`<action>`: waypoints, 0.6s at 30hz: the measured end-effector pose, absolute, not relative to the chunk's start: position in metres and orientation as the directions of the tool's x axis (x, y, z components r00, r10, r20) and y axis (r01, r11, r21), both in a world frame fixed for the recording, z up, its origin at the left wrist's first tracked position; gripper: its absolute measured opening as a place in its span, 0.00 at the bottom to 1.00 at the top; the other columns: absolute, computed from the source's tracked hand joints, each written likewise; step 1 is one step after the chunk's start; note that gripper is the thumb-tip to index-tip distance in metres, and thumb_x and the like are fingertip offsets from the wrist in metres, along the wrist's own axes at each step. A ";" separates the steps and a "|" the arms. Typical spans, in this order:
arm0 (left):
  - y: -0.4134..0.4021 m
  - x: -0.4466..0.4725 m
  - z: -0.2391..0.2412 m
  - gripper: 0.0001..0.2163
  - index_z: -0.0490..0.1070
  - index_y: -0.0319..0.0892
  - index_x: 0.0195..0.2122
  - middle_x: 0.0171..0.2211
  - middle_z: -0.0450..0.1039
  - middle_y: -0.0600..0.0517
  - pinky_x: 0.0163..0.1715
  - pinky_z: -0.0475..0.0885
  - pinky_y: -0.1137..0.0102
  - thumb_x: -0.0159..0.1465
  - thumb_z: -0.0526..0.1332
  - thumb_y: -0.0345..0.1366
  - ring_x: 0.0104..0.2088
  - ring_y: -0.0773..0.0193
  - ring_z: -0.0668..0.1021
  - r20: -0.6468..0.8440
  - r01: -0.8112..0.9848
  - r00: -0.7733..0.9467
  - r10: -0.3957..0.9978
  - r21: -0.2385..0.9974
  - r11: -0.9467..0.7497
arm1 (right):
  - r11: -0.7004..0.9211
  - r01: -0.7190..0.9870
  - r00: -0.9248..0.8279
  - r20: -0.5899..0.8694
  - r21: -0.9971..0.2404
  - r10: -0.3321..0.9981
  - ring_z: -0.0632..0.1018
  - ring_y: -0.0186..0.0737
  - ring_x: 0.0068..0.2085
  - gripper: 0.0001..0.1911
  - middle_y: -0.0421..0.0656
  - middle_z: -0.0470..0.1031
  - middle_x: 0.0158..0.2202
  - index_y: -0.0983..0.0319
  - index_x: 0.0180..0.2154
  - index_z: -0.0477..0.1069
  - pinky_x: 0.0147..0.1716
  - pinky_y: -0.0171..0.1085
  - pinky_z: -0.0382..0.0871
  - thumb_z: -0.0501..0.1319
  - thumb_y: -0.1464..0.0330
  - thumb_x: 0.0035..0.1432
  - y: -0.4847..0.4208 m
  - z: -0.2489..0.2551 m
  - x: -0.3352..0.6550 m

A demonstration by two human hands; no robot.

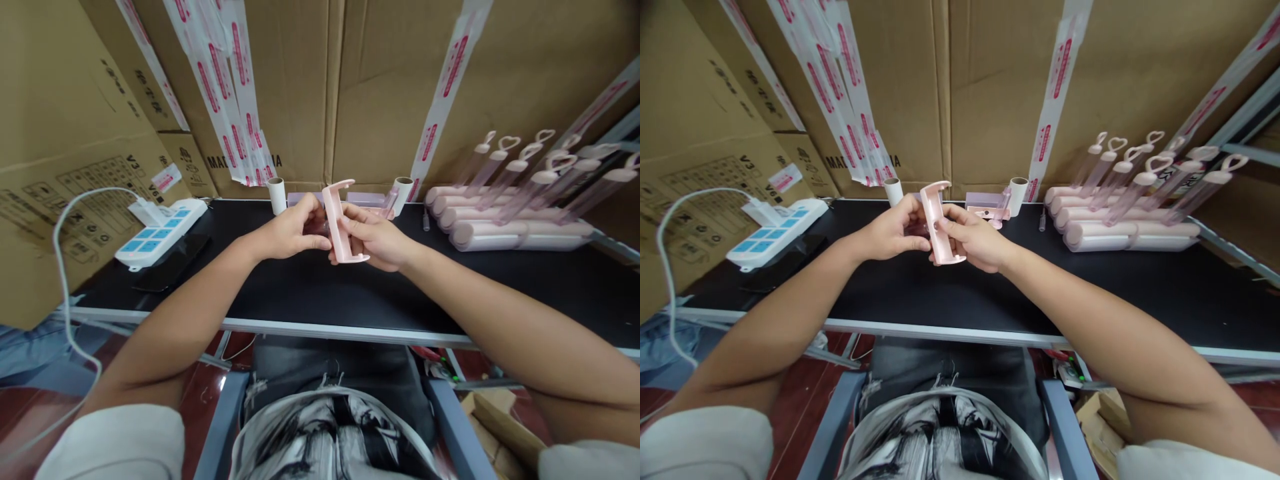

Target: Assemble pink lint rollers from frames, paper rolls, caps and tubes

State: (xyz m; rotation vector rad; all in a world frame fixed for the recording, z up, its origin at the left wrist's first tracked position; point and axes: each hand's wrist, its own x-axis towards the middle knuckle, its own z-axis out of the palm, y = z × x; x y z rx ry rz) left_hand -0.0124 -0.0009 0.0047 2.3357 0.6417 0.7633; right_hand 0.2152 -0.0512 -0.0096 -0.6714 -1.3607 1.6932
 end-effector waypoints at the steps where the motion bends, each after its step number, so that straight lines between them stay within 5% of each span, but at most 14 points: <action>1: -0.002 -0.011 0.004 0.32 0.65 0.47 0.57 0.55 0.78 0.42 0.47 0.79 0.60 0.64 0.69 0.65 0.50 0.53 0.82 0.366 0.215 0.732 0.575 0.676 -0.705 | -0.058 -0.268 -0.530 0.097 -0.962 0.842 0.85 0.40 0.30 0.30 0.35 0.82 0.33 0.55 0.48 0.70 0.34 0.43 0.85 0.80 0.49 0.55 -0.052 -0.008 0.216; 5: -0.006 -0.006 0.005 0.35 0.62 0.47 0.60 0.56 0.76 0.41 0.47 0.79 0.62 0.68 0.61 0.70 0.50 0.55 0.83 0.444 0.147 0.710 0.547 0.666 -0.731 | -0.040 -0.223 -0.612 0.108 -0.974 0.784 0.81 0.38 0.27 0.28 0.40 0.85 0.33 0.56 0.51 0.70 0.25 0.34 0.74 0.76 0.48 0.60 -0.054 -0.002 0.219; 9: -0.009 -0.002 0.013 0.34 0.63 0.45 0.63 0.52 0.79 0.43 0.45 0.78 0.64 0.71 0.58 0.69 0.46 0.56 0.84 0.442 0.197 0.711 0.548 0.622 -0.758 | 0.032 -0.229 -0.591 0.166 -0.973 0.789 0.79 0.36 0.27 0.27 0.40 0.84 0.30 0.57 0.49 0.72 0.27 0.33 0.72 0.76 0.47 0.60 -0.056 0.001 0.216; 14: -0.011 -0.001 0.024 0.34 0.73 0.41 0.53 0.46 0.83 0.43 0.46 0.77 0.63 0.73 0.52 0.70 0.45 0.54 0.84 0.479 0.311 0.696 0.535 0.471 -0.826 | 0.114 -0.312 -0.480 0.260 -0.943 0.838 0.77 0.37 0.26 0.29 0.39 0.80 0.26 0.58 0.46 0.75 0.25 0.34 0.69 0.79 0.47 0.54 -0.056 0.004 0.208; 18: -0.016 -0.001 0.035 0.34 0.76 0.40 0.44 0.35 0.82 0.47 0.35 0.71 0.68 0.73 0.52 0.70 0.34 0.60 0.82 0.518 0.386 0.631 0.578 0.437 -0.813 | 0.122 -0.391 -0.386 0.283 -0.912 0.878 0.77 0.38 0.26 0.28 0.39 0.79 0.25 0.60 0.46 0.76 0.26 0.35 0.70 0.79 0.51 0.53 -0.055 0.006 0.198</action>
